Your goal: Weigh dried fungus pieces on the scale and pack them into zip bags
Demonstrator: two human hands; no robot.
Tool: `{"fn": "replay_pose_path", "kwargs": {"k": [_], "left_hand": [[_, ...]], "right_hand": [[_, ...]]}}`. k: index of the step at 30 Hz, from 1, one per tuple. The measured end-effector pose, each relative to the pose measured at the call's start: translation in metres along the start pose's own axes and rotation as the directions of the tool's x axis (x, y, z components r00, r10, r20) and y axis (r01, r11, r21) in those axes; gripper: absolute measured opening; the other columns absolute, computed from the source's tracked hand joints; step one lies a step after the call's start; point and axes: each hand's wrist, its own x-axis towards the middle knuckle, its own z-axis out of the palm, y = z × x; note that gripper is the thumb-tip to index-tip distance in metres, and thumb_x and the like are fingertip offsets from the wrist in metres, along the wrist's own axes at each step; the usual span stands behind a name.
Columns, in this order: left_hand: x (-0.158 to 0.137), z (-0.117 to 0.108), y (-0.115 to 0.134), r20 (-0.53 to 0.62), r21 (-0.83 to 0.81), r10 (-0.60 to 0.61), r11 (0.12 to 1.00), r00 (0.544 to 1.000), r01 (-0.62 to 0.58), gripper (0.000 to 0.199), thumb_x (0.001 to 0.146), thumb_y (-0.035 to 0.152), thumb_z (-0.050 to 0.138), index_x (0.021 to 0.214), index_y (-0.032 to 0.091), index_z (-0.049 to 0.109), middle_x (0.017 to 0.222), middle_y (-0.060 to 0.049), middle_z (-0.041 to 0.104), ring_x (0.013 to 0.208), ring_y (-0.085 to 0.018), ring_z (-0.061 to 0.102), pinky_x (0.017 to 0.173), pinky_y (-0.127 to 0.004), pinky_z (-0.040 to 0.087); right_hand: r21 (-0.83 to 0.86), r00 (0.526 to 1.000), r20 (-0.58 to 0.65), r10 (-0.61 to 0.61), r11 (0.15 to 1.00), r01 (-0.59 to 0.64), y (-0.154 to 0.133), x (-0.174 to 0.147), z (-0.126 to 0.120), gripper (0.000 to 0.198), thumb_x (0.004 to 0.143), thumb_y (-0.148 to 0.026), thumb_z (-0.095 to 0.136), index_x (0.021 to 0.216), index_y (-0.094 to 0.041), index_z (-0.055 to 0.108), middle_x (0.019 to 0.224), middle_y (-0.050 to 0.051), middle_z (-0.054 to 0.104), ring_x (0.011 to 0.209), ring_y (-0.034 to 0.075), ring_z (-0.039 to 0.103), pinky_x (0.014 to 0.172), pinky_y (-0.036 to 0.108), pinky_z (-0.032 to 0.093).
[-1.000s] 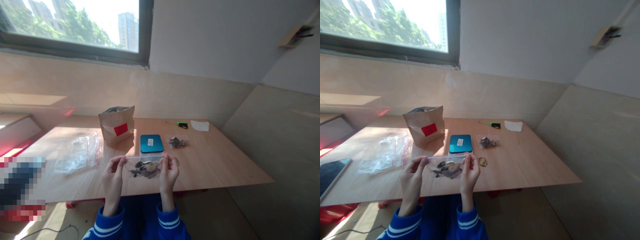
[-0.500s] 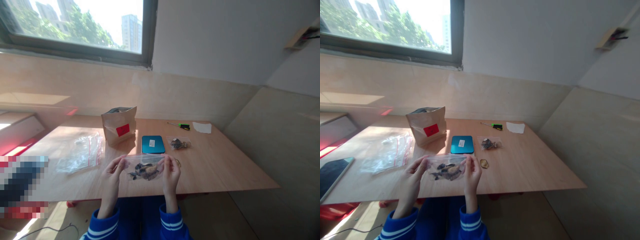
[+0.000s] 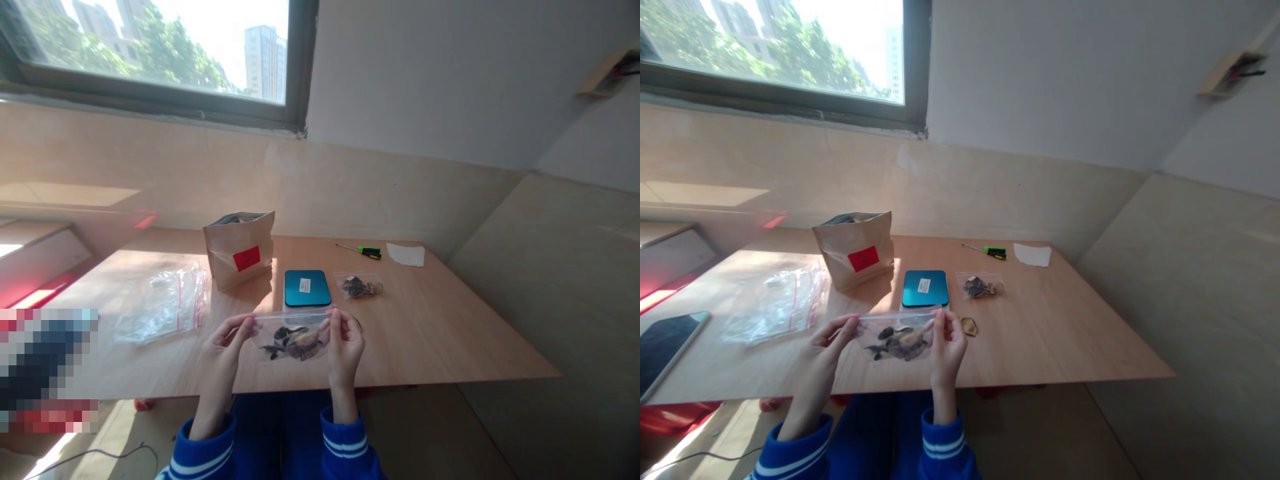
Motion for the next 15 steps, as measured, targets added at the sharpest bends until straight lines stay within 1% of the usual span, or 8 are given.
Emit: {"fn": "replay_pose_path", "kwargs": {"k": [3, 5, 7, 8, 10, 12, 13, 15], "left_hand": [[-0.002, 0.001, -0.001, -0.072, 0.07, 0.063, 0.996, 0.995, -0.058, 0.039, 0.071, 0.054, 0.07, 0.084, 0.018, 0.07, 0.076, -0.005, 0.073, 0.076, -0.021, 0.069, 0.074, -0.033, 0.053], [-0.005, 0.003, -0.001, -0.105, 0.113, 0.109, 0.989, 0.989, -0.097, 0.037, 0.075, 0.053, 0.068, 0.086, 0.018, 0.069, 0.078, -0.004, 0.073, 0.076, -0.02, 0.068, 0.072, -0.032, 0.053], [-0.009, 0.006, -0.002, -0.108, 0.128, 0.164, 0.98, 0.981, -0.15, 0.033, 0.078, 0.05, 0.065, 0.088, 0.019, 0.067, 0.08, -0.004, 0.072, 0.077, -0.02, 0.068, 0.072, -0.031, 0.053], [-0.011, 0.008, -0.002, -0.096, 0.133, 0.2, 0.973, 0.975, -0.186, 0.03, 0.08, 0.048, 0.065, 0.087, 0.02, 0.067, 0.081, -0.003, 0.071, 0.078, -0.019, 0.068, 0.072, -0.03, 0.052], [-0.015, 0.012, -0.004, -0.063, 0.153, 0.278, 0.952, 0.959, -0.266, 0.024, 0.082, 0.044, 0.064, 0.086, 0.02, 0.066, 0.082, -0.003, 0.07, 0.079, -0.018, 0.067, 0.072, -0.029, 0.052], [-0.018, 0.014, -0.005, -0.025, 0.183, 0.346, 0.924, 0.938, -0.336, 0.019, 0.083, 0.039, 0.064, 0.085, 0.021, 0.066, 0.082, -0.002, 0.069, 0.08, -0.018, 0.066, 0.072, -0.028, 0.051], [-0.019, 0.015, -0.005, -0.008, 0.198, 0.374, 0.91, 0.927, -0.365, 0.017, 0.084, 0.038, 0.063, 0.084, 0.021, 0.066, 0.081, -0.002, 0.068, 0.079, -0.018, 0.066, 0.072, -0.028, 0.05], [-0.022, 0.016, -0.003, 0.017, 0.223, 0.418, 0.884, 0.908, -0.411, 0.014, 0.085, 0.035, 0.062, 0.084, 0.022, 0.066, 0.08, -0.002, 0.068, 0.079, -0.018, 0.065, 0.072, -0.029, 0.05]], "right_hand": [[-0.05, 0.998, 0.057, -0.017, 0.999, 0.02, 0.004, 0.002, -0.002, 0.038, 0.088, -0.05, 0.056, 0.08, -0.014, 0.063, 0.066, 0.003, 0.067, 0.052, 0.012, 0.058, 0.049, 0.023, 0.048], [-0.11, 0.996, 0.048, -0.075, 0.991, 0.08, 0.005, 0.004, -0.004, 0.034, 0.091, -0.046, 0.054, 0.094, -0.014, 0.064, 0.087, 0.009, 0.071, 0.073, 0.017, 0.067, 0.064, 0.029, 0.054], [-0.22, 0.977, -0.002, -0.213, 0.953, 0.207, 0.002, 0.003, -0.004, 0.034, 0.092, -0.04, 0.053, 0.116, -0.015, 0.059, 0.111, 0.014, 0.068, 0.099, 0.022, 0.066, 0.082, 0.037, 0.054], [-0.289, 0.952, 0.009, -0.305, 0.911, 0.295, -0.001, 0.002, -0.003, 0.036, 0.093, -0.036, 0.054, 0.123, -0.017, 0.055, 0.119, 0.015, 0.065, 0.108, 0.023, 0.062, 0.09, 0.041, 0.051], [-0.401, 0.878, 0.171, -0.447, 0.782, 0.477, -0.011, -0.003, 0.0, 0.035, 0.092, -0.033, 0.056, 0.125, -0.021, 0.056, 0.126, 0.013, 0.062, 0.12, 0.024, 0.055, 0.101, 0.046, 0.042], [-0.415, 0.785, 0.405, -0.468, 0.671, 0.614, -0.022, -0.01, 0.004, 0.027, 0.092, -0.033, 0.059, 0.117, -0.025, 0.061, 0.123, 0.008, 0.065, 0.121, 0.024, 0.053, 0.108, 0.048, 0.034], [-0.396, 0.745, 0.486, -0.457, 0.646, 0.653, -0.027, -0.013, 0.007, 0.021, 0.091, -0.033, 0.06, 0.111, -0.026, 0.064, 0.118, 0.005, 0.067, 0.119, 0.023, 0.054, 0.109, 0.048, 0.032], [-0.346, 0.7, 0.556, -0.448, 0.641, 0.685, -0.034, -0.018, 0.011, 0.01, 0.092, -0.031, 0.06, 0.097, -0.026, 0.066, 0.105, 0.002, 0.07, 0.11, 0.021, 0.058, 0.106, 0.044, 0.034]]}}
